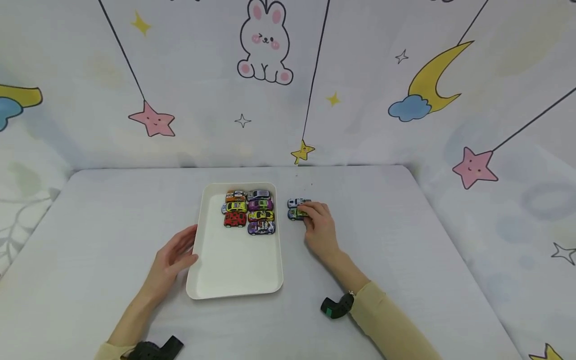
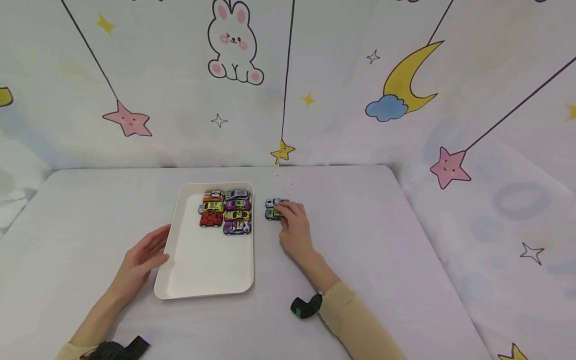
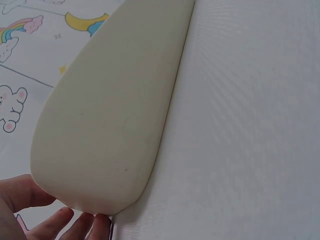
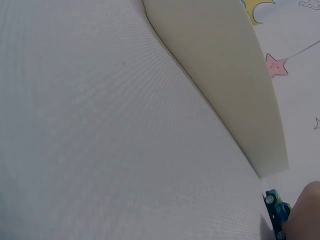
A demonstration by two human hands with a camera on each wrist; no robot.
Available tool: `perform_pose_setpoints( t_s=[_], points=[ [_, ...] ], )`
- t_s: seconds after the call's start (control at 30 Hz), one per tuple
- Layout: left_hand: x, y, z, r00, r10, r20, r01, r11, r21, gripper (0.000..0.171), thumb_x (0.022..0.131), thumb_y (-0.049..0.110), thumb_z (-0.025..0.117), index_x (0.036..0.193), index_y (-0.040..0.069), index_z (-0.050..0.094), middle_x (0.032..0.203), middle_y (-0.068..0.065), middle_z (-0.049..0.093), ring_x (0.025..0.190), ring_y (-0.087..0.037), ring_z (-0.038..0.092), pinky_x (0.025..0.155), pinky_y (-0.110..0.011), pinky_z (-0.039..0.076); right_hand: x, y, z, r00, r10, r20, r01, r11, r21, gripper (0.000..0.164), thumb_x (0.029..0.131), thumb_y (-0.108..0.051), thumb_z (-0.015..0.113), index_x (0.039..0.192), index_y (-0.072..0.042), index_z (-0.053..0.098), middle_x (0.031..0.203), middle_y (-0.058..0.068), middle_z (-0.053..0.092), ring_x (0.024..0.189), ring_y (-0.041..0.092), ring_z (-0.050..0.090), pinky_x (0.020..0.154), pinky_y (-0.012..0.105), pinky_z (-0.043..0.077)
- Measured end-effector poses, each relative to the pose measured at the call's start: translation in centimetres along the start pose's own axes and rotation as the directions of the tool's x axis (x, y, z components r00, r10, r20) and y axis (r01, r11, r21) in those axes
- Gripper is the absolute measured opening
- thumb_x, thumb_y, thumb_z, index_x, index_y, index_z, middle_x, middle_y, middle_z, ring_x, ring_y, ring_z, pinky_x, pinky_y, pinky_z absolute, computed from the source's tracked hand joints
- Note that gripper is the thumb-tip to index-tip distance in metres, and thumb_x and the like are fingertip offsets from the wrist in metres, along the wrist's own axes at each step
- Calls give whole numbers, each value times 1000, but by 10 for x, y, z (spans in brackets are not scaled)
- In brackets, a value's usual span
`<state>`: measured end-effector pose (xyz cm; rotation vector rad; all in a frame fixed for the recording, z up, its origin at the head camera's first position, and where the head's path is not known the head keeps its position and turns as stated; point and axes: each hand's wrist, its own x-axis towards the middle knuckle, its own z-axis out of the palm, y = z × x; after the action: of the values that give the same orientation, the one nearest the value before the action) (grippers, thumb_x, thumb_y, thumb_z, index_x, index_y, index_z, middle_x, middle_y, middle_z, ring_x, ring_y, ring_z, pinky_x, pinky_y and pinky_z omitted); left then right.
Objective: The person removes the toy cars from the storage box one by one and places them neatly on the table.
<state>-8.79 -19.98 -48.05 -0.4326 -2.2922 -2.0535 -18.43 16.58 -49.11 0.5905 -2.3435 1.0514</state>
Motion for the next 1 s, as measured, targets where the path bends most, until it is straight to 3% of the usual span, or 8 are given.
perform_pose_setpoints(
  t_s=[0.2, 0.37, 0.57, 0.8, 1.0],
  points=[
    [2, 2, -1, 1000, 4, 0, -4, 1000, 2, 58, 95, -8, 56, 148, -11, 33, 152, -31, 37, 135, -2, 47, 106, -11, 42, 3, -1, 0, 998, -34, -45, 33, 999, -24, 33, 80, 20, 63, 106, 2, 72, 111, 13, 67, 104, 29, 57, 89, 41, 55],
    [3, 1, -1, 1000, 7, -7, -7, 1000, -6, 58, 95, -8, 56, 148, -11, 34, 152, -27, 40, 135, -2, 47, 106, -11, 42, 5, -6, -2, 989, -113, -94, 113, 994, -6, 25, 84, 11, 67, 107, 1, 72, 109, 13, 68, 103, 29, 59, 89, 41, 55],
    [-2, -3, 0, 1000, 5, 9, -5, 999, -36, 58, 95, -9, 56, 147, -13, 33, 152, -19, 44, 135, -2, 48, 107, -12, 42, -4, -9, 1, 980, -177, -89, 184, 981, 70, 24, 84, 3, 73, 108, -1, 73, 109, 10, 70, 103, 27, 63, 94, 36, 54],
    [-1, 0, 1, 1000, 4, 3, -4, 1000, -29, 58, 95, -8, 56, 148, -12, 32, 152, -24, 41, 136, -2, 47, 107, -11, 41, -3, -17, 7, 967, -247, -65, 256, 943, 213, 28, 82, -3, 77, 110, 0, 72, 112, 11, 71, 106, 27, 63, 98, 34, 53],
    [-2, 0, 0, 1000, -6, 0, 6, 1000, -8, 57, 96, -7, 56, 148, -12, 33, 152, -23, 42, 135, -1, 47, 106, -11, 42, -2, -20, 13, 958, -286, -23, 283, 928, 241, 31, 81, -7, 79, 110, 0, 71, 114, 11, 71, 108, 27, 64, 102, 35, 52]
  ],
)
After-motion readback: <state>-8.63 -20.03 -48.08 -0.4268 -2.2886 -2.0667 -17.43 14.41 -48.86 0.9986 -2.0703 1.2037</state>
